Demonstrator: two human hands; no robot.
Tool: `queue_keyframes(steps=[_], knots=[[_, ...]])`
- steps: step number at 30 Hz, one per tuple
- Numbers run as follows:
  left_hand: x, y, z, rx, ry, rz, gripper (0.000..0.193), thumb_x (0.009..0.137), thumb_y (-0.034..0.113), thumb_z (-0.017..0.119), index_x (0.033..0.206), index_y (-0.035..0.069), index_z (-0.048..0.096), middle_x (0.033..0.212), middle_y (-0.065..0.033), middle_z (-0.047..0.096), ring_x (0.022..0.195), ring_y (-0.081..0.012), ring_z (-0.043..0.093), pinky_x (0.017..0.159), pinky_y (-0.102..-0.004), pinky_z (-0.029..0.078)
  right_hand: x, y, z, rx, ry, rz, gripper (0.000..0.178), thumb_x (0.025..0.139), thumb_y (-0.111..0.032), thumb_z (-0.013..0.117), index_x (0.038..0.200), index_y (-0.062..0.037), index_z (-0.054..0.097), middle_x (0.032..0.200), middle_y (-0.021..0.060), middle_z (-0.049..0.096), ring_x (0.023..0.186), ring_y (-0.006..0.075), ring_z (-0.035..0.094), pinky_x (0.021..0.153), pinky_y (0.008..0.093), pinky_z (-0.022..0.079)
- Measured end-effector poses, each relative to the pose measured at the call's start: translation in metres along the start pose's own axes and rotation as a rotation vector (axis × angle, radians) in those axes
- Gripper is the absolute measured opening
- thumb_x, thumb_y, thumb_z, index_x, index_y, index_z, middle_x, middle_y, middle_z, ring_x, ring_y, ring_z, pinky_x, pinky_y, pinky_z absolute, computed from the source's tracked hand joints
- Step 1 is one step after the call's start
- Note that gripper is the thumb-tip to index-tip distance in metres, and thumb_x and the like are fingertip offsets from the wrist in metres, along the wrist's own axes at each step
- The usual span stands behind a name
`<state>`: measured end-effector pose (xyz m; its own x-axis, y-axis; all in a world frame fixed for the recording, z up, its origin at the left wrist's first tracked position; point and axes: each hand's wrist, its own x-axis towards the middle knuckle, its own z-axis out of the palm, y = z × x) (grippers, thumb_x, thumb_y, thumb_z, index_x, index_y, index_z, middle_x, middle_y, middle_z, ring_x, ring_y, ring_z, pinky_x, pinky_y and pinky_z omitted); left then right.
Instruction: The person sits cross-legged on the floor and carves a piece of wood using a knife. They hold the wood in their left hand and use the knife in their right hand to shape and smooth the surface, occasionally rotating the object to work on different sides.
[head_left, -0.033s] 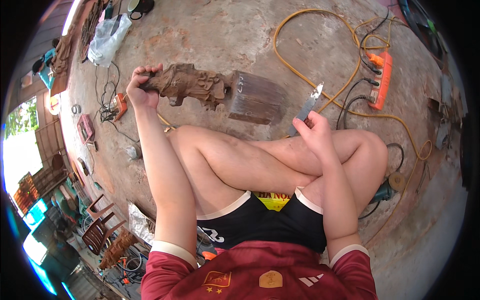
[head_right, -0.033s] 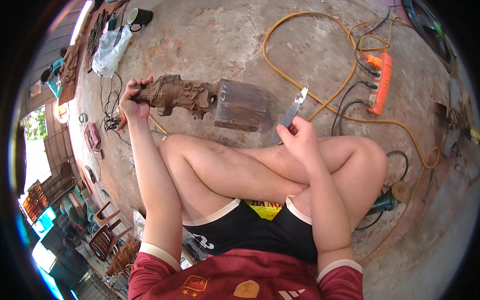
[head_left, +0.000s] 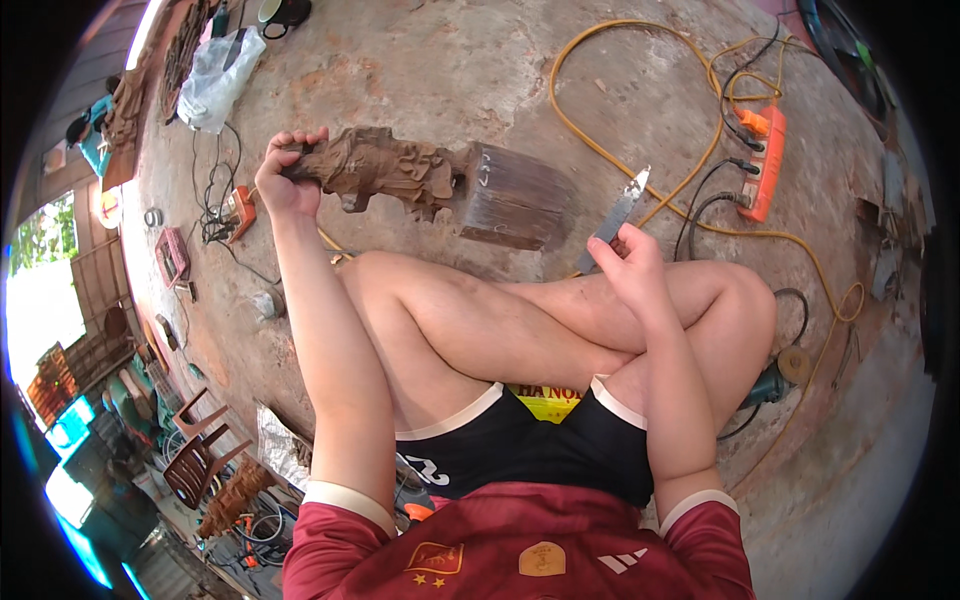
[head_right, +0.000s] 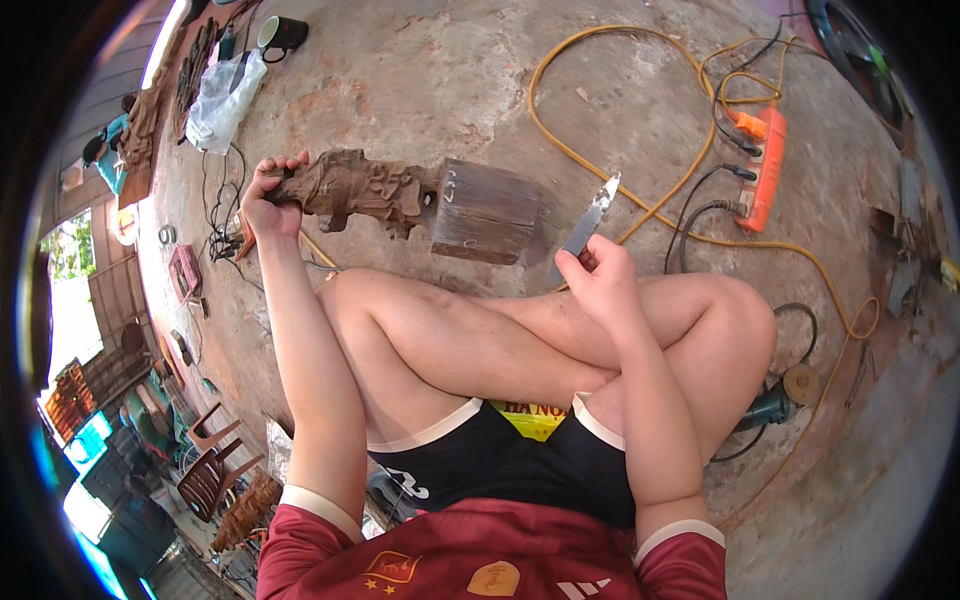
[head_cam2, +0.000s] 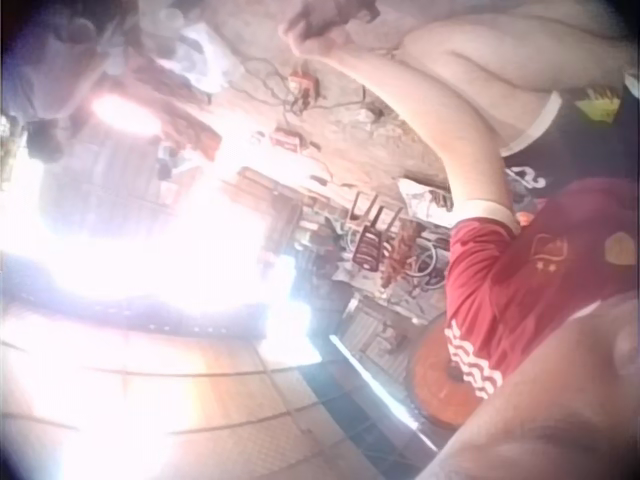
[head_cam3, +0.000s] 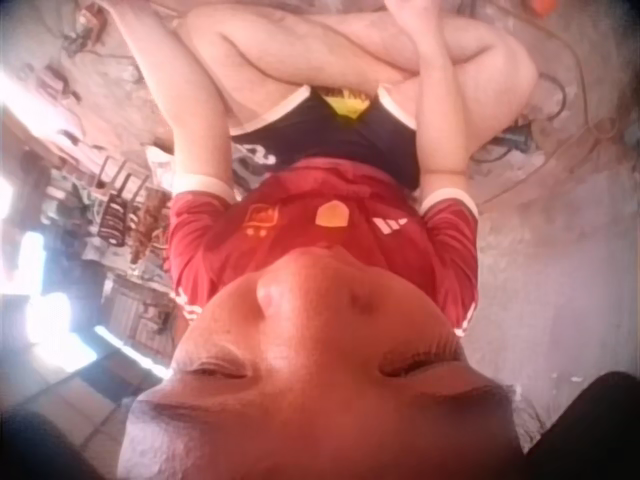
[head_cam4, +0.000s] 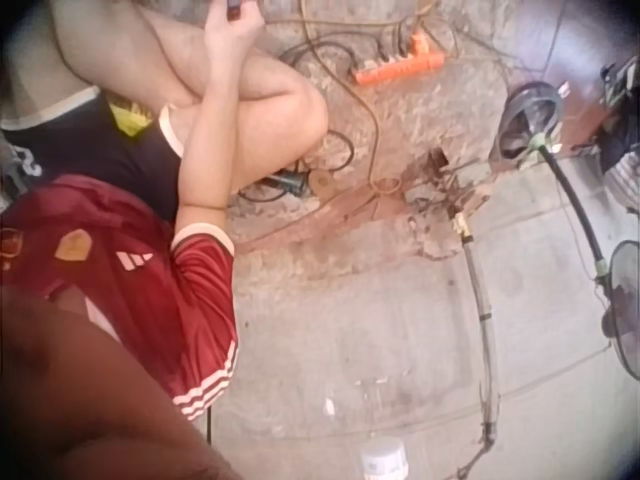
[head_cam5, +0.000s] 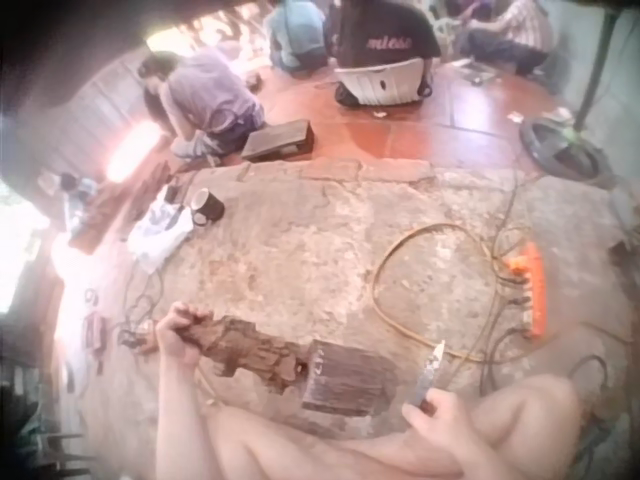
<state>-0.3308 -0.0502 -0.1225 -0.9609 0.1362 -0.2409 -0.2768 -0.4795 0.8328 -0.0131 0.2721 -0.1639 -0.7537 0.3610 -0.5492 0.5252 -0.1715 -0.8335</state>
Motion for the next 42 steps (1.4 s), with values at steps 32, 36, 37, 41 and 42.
queue_keyframes(steps=[32,36,37,41,42], knots=[[-0.098,-0.012,0.177,0.612,0.040,0.470,0.007,0.073,0.000,0.057,0.078,0.000,0.062,0.074,-0.0032,0.064,0.075,-0.0114,0.059,0.071,-0.0256,0.048,0.009,-0.001,-0.006,0.301,0.104,-0.065,0.010,0.089,-0.007,0.071,0.093,0.0011,0.068,0.077,0.0030,0.064,0.061,0.0093,0.055,0.053,0.0224,0.042],[-0.097,-0.009,0.176,0.586,0.072,0.416,0.008,0.073,0.001,0.057,0.080,-0.001,0.061,0.072,-0.0044,0.064,0.071,-0.0110,0.060,0.068,-0.0265,0.049,0.008,0.002,-0.009,0.338,0.072,-0.041,0.010,0.088,-0.007,0.073,0.091,0.0007,0.068,0.077,0.0032,0.065,0.060,0.0092,0.055,0.052,0.0218,0.041],[-0.093,-0.009,0.171,0.566,0.075,0.402,0.009,0.074,0.000,0.056,0.081,-0.001,0.061,0.073,-0.0045,0.064,0.070,-0.0109,0.060,0.067,-0.0263,0.049,0.008,0.003,-0.010,0.341,0.067,-0.035,0.010,0.087,-0.007,0.075,0.091,0.0005,0.068,0.076,0.0030,0.065,0.060,0.0088,0.055,0.052,0.0214,0.041],[-0.066,-0.020,0.134,0.454,0.105,0.345,0.011,0.074,-0.002,0.055,0.084,-0.001,0.060,0.073,-0.0049,0.063,0.069,-0.0113,0.060,0.064,-0.0254,0.048,0.008,-0.001,-0.007,0.306,0.063,-0.021,0.009,0.086,-0.006,0.075,0.088,0.0006,0.069,0.073,0.0030,0.064,0.058,0.0091,0.054,0.050,0.0219,0.040],[-0.061,-0.018,0.128,0.421,0.114,0.326,0.012,0.075,-0.003,0.054,0.084,-0.001,0.060,0.074,-0.0050,0.063,0.069,-0.0115,0.060,0.063,-0.0251,0.048,0.008,0.000,-0.008,0.320,0.063,-0.032,0.009,0.086,-0.006,0.075,0.088,0.0007,0.069,0.073,0.0031,0.064,0.057,0.0092,0.054,0.050,0.0220,0.040]])
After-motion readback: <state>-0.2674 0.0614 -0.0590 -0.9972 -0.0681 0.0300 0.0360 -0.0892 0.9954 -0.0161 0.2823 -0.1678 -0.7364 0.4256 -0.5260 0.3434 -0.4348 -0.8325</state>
